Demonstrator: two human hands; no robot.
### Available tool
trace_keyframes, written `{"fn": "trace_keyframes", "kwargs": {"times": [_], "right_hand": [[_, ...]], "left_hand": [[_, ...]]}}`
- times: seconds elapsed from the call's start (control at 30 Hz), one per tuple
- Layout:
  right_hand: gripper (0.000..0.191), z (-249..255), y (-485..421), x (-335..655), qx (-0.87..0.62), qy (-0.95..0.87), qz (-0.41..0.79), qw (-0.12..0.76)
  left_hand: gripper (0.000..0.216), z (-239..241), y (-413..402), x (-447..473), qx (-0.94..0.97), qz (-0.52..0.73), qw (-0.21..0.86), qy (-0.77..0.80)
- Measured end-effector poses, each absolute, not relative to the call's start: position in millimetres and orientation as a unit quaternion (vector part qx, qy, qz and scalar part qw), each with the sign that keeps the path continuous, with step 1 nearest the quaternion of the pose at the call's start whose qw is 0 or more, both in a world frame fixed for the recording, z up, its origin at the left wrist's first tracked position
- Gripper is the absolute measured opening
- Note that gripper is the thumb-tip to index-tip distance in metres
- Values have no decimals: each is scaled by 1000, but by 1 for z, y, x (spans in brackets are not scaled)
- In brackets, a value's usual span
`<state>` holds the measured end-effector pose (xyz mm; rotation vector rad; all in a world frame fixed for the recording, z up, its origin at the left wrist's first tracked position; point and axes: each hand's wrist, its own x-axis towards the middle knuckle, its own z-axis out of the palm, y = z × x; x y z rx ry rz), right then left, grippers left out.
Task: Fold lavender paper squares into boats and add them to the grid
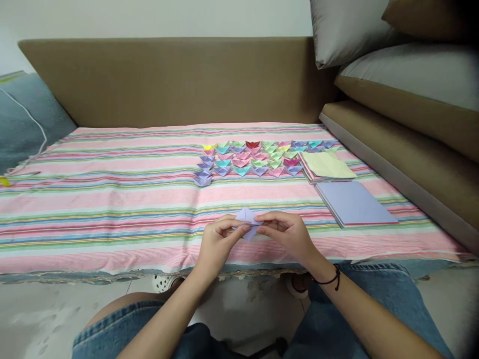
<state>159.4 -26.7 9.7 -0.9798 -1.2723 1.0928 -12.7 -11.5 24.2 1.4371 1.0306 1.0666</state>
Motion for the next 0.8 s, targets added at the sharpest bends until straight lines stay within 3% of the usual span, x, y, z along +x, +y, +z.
{"fn": "trace_keyframes", "kwargs": {"times": [0.23, 0.4, 0.57, 0.8], "right_hand": [[2, 11, -31, 159, -455, -542, 402, 581], [2, 12, -29, 162, -451, -509, 426, 597], [4, 12, -29, 162, -449, -497, 436, 601], [3, 14, -30, 163, -456, -534, 399, 589]], "left_hand": [[8, 21, -14, -11, 594, 456, 512, 422], [19, 22, -10, -16, 555, 465, 547, 419], [9, 27, -8, -19, 548, 485, 523, 437], [14, 25, -9, -17, 575, 462, 545, 399]]}}
